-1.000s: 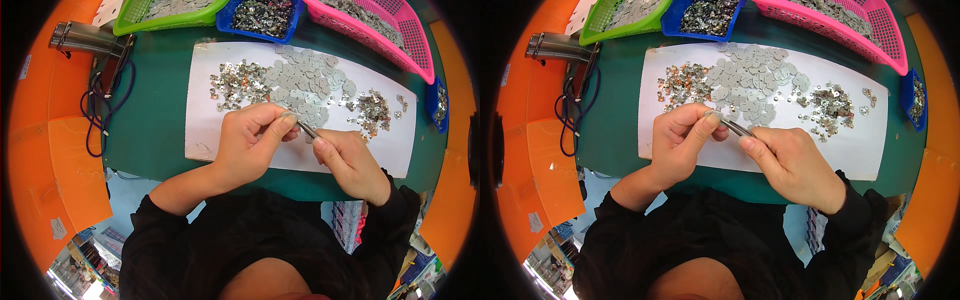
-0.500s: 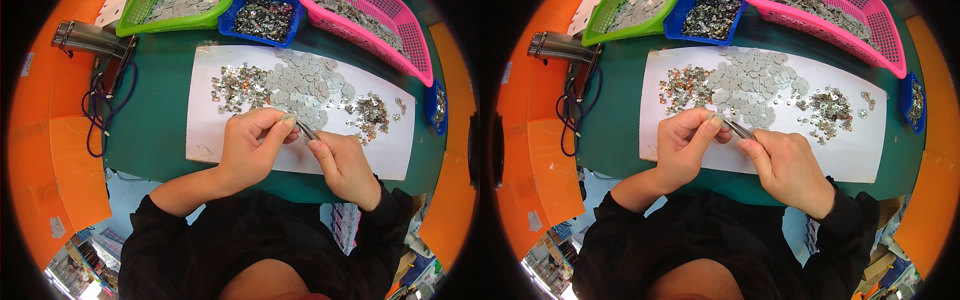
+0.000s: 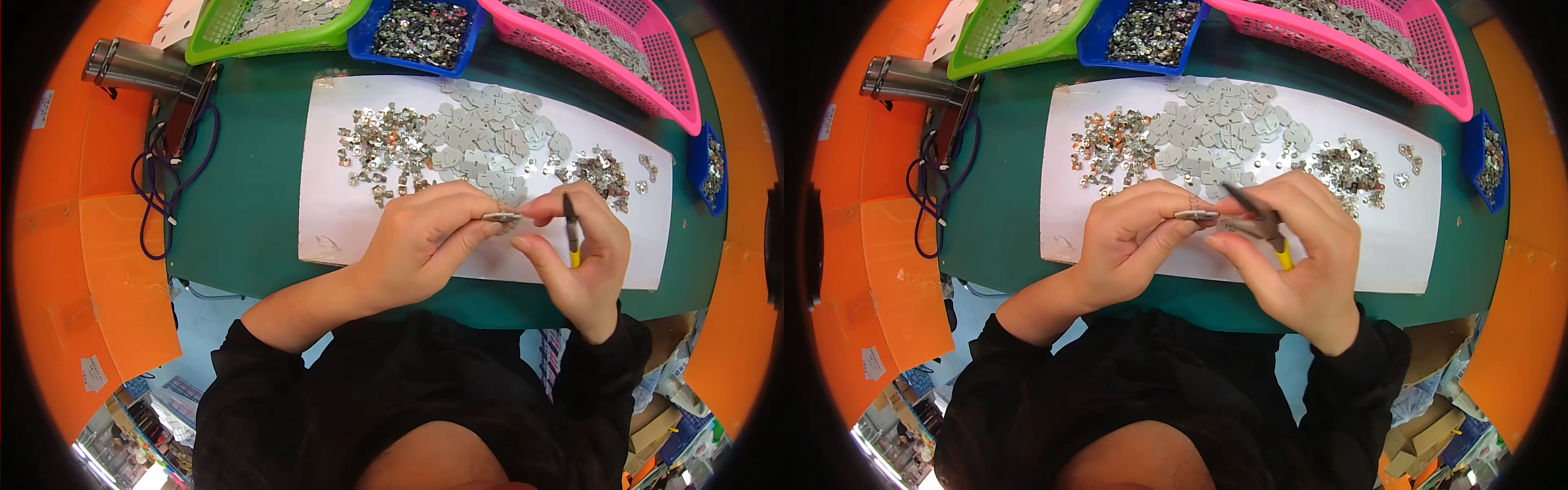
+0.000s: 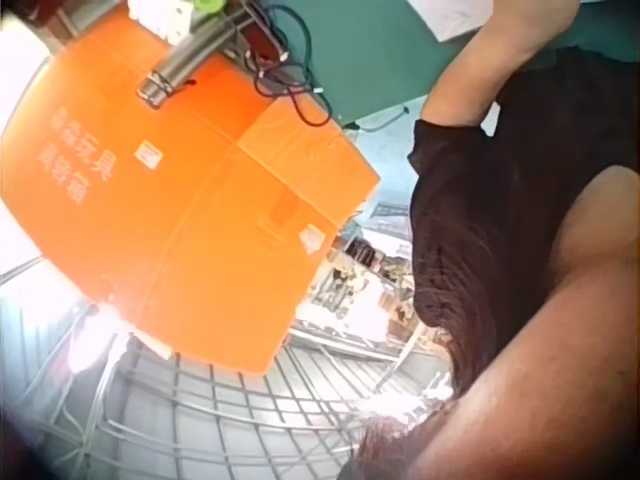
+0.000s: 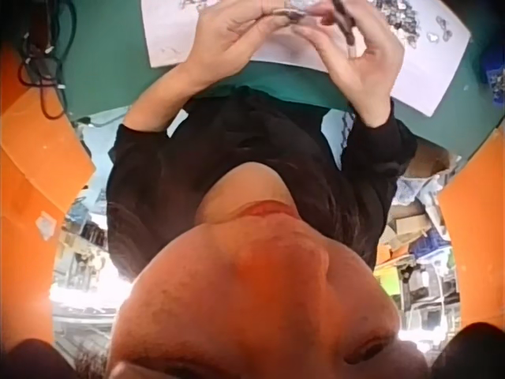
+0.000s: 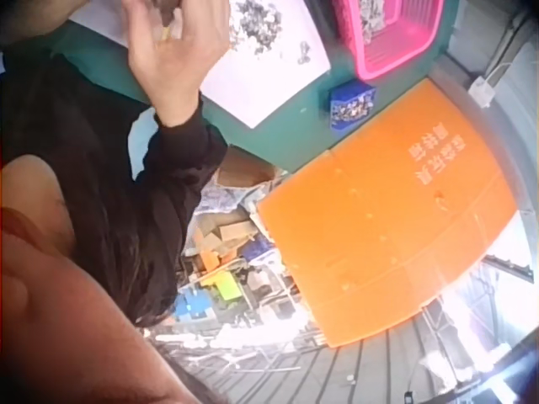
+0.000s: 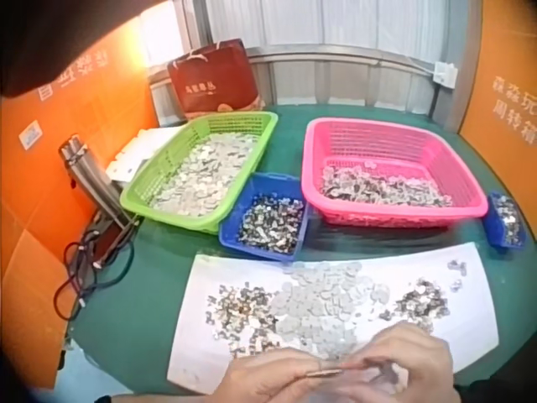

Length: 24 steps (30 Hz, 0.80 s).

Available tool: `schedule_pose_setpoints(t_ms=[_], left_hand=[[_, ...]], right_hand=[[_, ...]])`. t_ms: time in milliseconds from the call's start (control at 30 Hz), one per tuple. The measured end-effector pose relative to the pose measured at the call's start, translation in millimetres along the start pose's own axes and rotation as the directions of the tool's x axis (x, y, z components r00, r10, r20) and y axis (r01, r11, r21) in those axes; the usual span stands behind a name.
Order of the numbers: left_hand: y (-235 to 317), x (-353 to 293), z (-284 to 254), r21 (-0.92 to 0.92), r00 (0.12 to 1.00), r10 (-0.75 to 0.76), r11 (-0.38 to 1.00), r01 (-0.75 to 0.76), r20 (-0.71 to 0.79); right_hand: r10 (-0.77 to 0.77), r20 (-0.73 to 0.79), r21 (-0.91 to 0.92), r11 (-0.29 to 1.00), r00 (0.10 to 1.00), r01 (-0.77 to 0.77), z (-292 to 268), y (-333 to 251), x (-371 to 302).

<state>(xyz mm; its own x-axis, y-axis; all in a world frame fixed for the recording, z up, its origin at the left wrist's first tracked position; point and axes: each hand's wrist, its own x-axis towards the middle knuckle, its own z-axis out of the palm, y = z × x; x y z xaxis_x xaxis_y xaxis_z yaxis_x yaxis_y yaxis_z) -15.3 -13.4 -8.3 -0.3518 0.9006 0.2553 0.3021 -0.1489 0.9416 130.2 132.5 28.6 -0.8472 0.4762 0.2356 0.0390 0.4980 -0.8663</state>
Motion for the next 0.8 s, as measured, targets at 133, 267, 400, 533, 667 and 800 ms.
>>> schedule_pose_setpoints(t_ms=[133,267,400,533,667,800], left_hand=[[4.1,2.0,-1.6,-0.062,0.993,-0.045,0.997,0.052,0.11],[6.9,4.8,8.9,-0.623,0.983,-0.18,0.764,0.167,0.043],[0.7,0.4,-2.2,-0.569,0.966,-0.203,0.78,0.259,0.161],[-1.9,1.7,-4.4,-0.517,0.973,-0.17,0.825,0.228,0.158],[-1.5,3.6,-3.7,-0.51,0.968,-0.192,0.823,0.249,0.163],[-3.5,2.6,-5.6,-0.335,0.985,-0.12,0.929,0.156,0.125]], right_hand=[[-0.294,-0.013,-0.237,0.93,0.956,0.283,3.1,8.7,-1.9],[-0.645,0.061,-0.712,0.507,0.762,0.486,-1.8,11.9,-12.1],[-0.723,0.153,-0.745,0.364,0.674,0.559,1.7,13.5,-16.0],[-0.637,0.179,-0.703,0.45,0.75,0.551,0.7,8.9,-17.3],[-0.655,0.181,-0.675,0.46,0.734,0.577,-0.7,9.4,-19.3],[-0.645,0.141,-0.677,0.49,0.751,0.549,-11.6,18.8,-13.6]])
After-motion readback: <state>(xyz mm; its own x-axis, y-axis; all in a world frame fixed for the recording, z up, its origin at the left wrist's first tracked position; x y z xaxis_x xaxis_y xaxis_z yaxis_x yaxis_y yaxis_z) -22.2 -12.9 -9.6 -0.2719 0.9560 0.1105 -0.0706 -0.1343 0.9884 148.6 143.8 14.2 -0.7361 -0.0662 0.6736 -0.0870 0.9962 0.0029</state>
